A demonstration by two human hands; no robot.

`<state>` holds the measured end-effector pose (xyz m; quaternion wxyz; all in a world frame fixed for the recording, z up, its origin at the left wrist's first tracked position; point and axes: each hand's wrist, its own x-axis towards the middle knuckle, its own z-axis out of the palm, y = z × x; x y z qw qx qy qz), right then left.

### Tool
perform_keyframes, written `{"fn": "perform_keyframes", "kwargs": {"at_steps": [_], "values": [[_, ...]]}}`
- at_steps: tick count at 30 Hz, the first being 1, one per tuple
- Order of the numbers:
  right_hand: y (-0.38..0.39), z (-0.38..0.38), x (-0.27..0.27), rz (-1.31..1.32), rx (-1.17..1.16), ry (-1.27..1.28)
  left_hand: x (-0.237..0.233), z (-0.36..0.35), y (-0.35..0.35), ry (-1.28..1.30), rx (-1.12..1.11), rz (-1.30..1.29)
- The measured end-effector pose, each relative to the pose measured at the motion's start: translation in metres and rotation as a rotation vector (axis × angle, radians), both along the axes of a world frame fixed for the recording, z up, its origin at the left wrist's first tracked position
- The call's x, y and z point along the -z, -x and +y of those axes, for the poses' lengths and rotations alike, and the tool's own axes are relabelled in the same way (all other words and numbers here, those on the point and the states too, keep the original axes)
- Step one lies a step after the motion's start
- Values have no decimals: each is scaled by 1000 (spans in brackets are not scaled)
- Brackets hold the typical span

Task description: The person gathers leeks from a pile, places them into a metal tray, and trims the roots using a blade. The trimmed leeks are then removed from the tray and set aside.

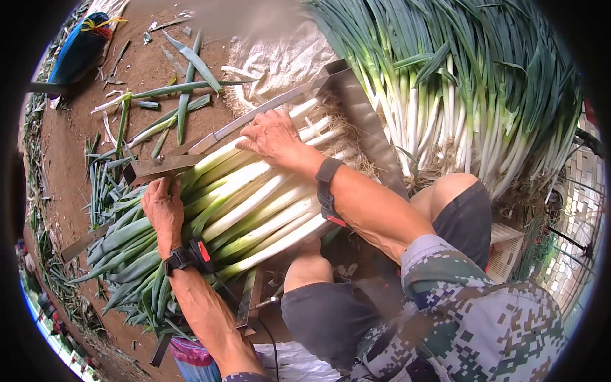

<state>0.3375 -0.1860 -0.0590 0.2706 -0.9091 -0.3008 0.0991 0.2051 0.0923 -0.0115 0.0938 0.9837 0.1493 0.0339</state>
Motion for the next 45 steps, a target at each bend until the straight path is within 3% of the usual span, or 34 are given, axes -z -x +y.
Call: {"fn": "perform_keyframes", "kwargs": {"at_steps": [2,6,7,10,12,13,14,15,18,20,22,23,26,30,34,37,38,39,40,42,45], "values": [[-6,5,-4,91,-4,61,6,1,-1,-14,-2,-3],[-6,3,-5,26,-34,95,4,2,1,-60,-2,-15],[-6,0,-4,-18,-39,-22,6,4,1,-62,8,-30],[-16,-10,-24,344,205,-509,22,13,5,-58,27,-128],[-26,-17,-63,720,508,-870,24,16,6,1,16,-125],[-34,-29,-78,1077,697,-1162,22,16,5,73,-2,-133],[-39,-42,-87,1265,686,-1350,23,19,7,141,-15,-142],[-39,-52,-96,1286,638,-1443,27,24,9,126,-15,-150],[-36,-75,-137,1397,308,-1693,-4,15,17,861,-318,-341],[-30,-90,-168,1497,96,-1803,-38,-2,29,872,-398,-435],[-19,-99,-190,1621,-46,-1898,-58,-6,54,578,-254,-309],[-12,-94,-188,1501,-120,-1903,-62,-11,66,470,-182,-298],[13,-98,-204,1529,-225,-1851,-62,-39,103,211,-89,-183],[36,-96,-213,1475,-376,-1729,-14,-57,133,-92,8,-97],[51,-101,-193,1367,-60,-1595,-7,-53,121,-105,16,-93],[60,-90,-138,1125,311,-1139,-8,-47,115,-92,7,-94],[66,-80,-119,931,427,-857,-11,-48,113,-61,8,-103],[67,-82,-84,455,288,-530,-8,-54,108,-55,-1,-113],[75,-76,-75,298,246,-476,-9,-54,106,-39,9,-123],[86,-66,-56,32,103,-333,-9,-53,107,-42,16,-147],[97,-54,-41,-63,57,-230,-14,-53,108,-64,24,-131]]}}
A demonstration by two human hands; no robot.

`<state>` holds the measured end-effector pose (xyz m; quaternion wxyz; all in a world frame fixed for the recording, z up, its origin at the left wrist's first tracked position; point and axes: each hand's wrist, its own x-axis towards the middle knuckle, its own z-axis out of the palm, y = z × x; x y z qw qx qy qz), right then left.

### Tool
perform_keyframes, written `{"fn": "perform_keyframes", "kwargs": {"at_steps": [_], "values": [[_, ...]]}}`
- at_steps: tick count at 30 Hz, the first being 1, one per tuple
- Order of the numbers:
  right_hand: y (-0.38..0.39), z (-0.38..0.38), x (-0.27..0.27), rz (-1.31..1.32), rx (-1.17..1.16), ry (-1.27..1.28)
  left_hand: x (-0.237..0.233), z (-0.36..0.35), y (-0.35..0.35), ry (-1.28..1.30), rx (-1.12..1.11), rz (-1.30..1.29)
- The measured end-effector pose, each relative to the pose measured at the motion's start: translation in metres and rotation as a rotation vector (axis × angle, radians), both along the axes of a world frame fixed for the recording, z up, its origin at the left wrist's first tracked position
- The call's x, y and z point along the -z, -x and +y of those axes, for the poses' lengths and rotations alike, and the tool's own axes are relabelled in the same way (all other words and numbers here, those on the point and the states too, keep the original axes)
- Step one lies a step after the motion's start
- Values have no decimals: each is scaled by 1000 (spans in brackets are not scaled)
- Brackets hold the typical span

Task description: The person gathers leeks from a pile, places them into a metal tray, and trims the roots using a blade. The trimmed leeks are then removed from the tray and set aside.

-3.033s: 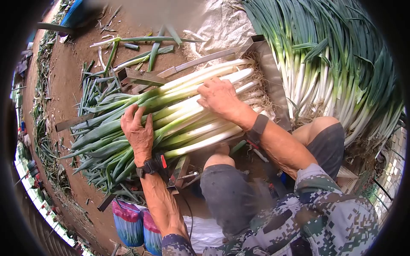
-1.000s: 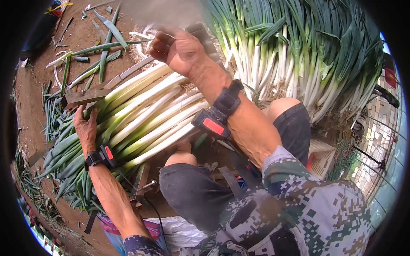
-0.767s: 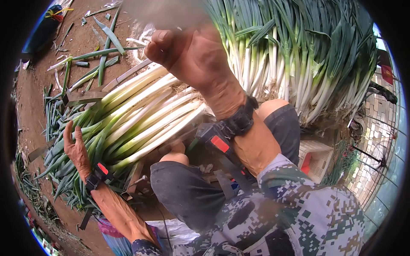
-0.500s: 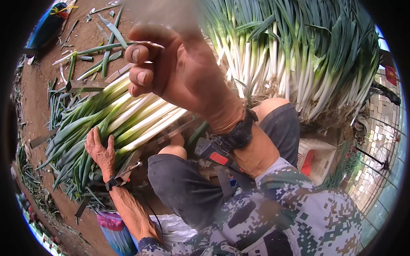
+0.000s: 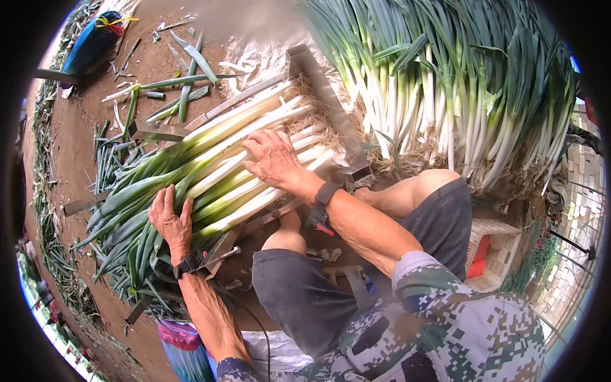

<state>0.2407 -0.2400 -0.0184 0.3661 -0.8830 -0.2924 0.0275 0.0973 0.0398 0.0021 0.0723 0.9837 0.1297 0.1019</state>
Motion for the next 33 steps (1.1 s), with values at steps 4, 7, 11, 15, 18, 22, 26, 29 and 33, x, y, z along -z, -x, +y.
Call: {"fn": "perform_keyframes", "kwargs": {"at_steps": [4,7,11,15,18,22,26,29,33], "values": [[-9,-13,18,-39,-3,48,-5,-9,-14,35,-27,46],[-16,-16,24,-65,41,92,-3,-5,-19,68,-45,47],[-18,-14,17,-263,-31,228,-4,-1,-14,36,-25,70],[-28,-14,20,-294,-102,197,-12,1,-15,102,-3,79],[-29,-9,27,-341,-85,217,-13,4,-16,147,-7,47],[-29,-4,39,-448,-47,144,-13,-9,-22,134,-50,47],[-29,-8,41,-462,-94,225,-8,-18,-28,50,57,49],[-36,-12,41,-491,-143,269,-11,-17,-34,47,21,96],[-55,-35,22,-439,-89,498,-24,-7,-41,17,88,45]]}}
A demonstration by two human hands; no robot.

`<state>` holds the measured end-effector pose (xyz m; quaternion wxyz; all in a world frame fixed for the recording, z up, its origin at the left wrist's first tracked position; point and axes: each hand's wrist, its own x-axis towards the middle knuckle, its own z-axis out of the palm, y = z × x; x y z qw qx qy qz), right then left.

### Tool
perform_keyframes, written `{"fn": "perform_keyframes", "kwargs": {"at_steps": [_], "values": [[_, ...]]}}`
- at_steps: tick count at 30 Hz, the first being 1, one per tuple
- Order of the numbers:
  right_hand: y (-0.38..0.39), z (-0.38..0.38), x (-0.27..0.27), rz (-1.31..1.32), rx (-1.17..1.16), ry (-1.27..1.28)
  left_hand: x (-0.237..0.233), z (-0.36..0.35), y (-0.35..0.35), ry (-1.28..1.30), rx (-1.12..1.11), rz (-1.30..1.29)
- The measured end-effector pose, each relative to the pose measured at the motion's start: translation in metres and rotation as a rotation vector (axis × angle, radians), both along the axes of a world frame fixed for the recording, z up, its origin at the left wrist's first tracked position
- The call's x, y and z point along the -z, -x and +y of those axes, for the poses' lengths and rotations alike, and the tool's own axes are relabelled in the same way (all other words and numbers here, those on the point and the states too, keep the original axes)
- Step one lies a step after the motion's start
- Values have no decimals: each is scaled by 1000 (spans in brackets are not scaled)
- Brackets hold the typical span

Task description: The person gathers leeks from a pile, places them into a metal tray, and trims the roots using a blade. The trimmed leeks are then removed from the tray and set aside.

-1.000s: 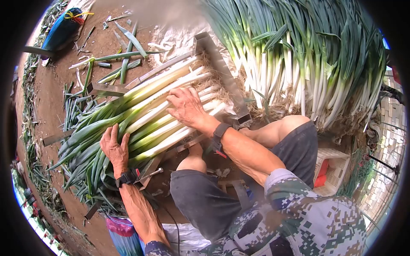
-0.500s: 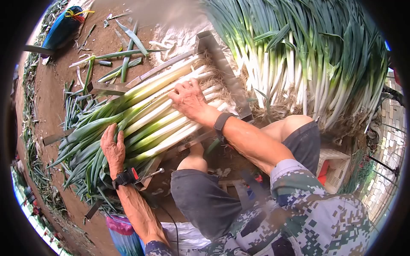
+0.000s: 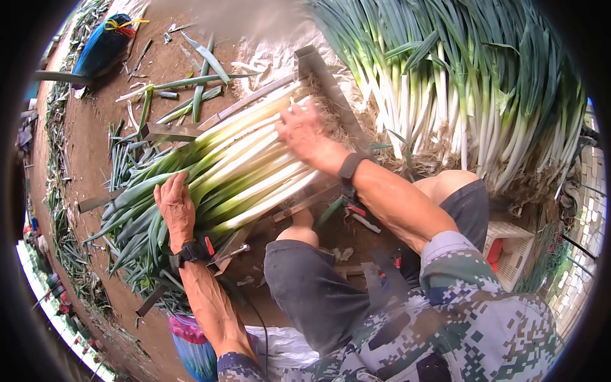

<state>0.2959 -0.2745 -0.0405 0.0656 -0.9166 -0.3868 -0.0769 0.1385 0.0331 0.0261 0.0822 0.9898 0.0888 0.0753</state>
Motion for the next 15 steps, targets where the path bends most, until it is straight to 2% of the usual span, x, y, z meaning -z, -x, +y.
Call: {"fn": "perform_keyframes", "kwargs": {"at_steps": [2,3,6,7,10,11,14,15], "values": [[-17,-36,-12,121,108,16,-6,-1,-6,-16,19,-8],[-16,-39,-13,173,81,17,2,-1,-4,-26,8,-20],[-13,-20,-17,420,249,170,29,-9,-1,-22,-32,-83],[-11,-11,-34,475,217,260,35,-6,2,-32,-29,-101],[6,9,-45,486,162,-182,35,-6,4,0,-1,-82],[11,12,-35,600,136,-142,33,-8,2,-12,-2,-84],[41,29,-1,352,210,114,30,-15,7,-31,-24,-66],[45,28,10,348,188,85,30,-15,7,-29,-37,-48]]}}
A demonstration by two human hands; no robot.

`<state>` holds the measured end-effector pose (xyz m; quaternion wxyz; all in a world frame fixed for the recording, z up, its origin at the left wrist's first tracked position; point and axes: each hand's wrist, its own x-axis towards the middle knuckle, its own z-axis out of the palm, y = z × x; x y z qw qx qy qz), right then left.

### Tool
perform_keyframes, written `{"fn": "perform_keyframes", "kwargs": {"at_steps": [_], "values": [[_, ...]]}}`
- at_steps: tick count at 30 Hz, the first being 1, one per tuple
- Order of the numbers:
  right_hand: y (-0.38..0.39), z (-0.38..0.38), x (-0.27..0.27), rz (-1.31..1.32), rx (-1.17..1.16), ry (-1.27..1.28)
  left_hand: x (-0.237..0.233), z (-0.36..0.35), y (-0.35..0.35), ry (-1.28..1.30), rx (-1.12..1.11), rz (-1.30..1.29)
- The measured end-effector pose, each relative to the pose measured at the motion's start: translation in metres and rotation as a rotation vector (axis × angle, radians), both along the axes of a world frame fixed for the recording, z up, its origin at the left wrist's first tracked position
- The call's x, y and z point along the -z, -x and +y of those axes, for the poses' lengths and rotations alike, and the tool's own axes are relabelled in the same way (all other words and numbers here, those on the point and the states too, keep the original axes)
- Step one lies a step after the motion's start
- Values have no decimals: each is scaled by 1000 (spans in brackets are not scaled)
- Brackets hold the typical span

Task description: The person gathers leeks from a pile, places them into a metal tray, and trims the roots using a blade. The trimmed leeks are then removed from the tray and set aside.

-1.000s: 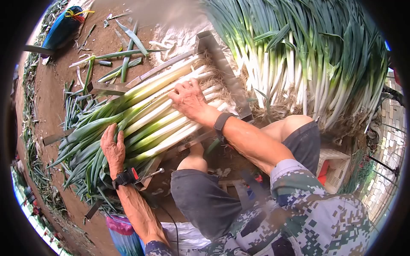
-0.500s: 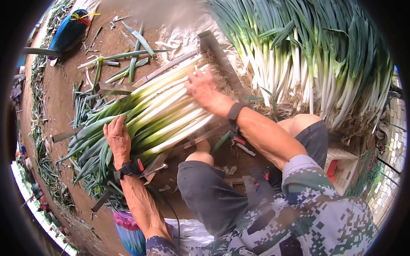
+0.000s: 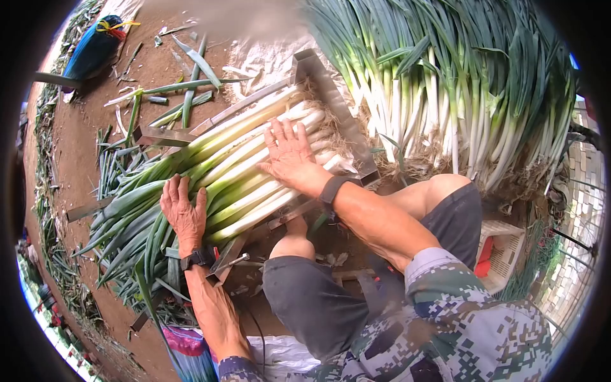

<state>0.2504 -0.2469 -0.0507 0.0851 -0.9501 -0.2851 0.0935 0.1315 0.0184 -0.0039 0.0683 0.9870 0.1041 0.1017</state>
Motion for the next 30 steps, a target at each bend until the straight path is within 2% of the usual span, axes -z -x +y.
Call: {"fn": "perform_keyframes", "kwargs": {"at_steps": [3,7,8,11,13,15,16,17,19,21,23,26,29,30], "values": [[-11,5,0,106,14,19,14,3,-8,-58,-5,40],[-13,9,6,114,-16,71,22,11,-8,-66,1,47],[-16,6,-18,196,-53,118,25,14,-5,-74,2,42],[-49,-48,-96,595,-181,-405,32,16,-3,-68,9,40],[-85,-86,-153,573,-135,-361,31,18,-1,-74,2,41],[-118,-152,-167,452,183,-523,31,18,-2,-71,3,40],[-130,-186,-162,290,293,-508,32,17,-1,-83,-3,36],[-142,-222,-145,357,446,-516,34,18,0,-97,-1,32],[-144,-291,-79,497,600,-422,36,23,1,-110,24,32],[-127,-319,-37,706,707,-313,35,23,1,-124,15,49],[-110,-341,41,625,734,-387,34,26,3,-140,18,65],[-99,-320,94,321,737,-252,34,28,6,-117,23,66],[-107,-289,113,391,852,-89,34,29,5,-135,16,67],[-107,-276,119,312,829,-31,33,28,4,-134,11,68]]}}
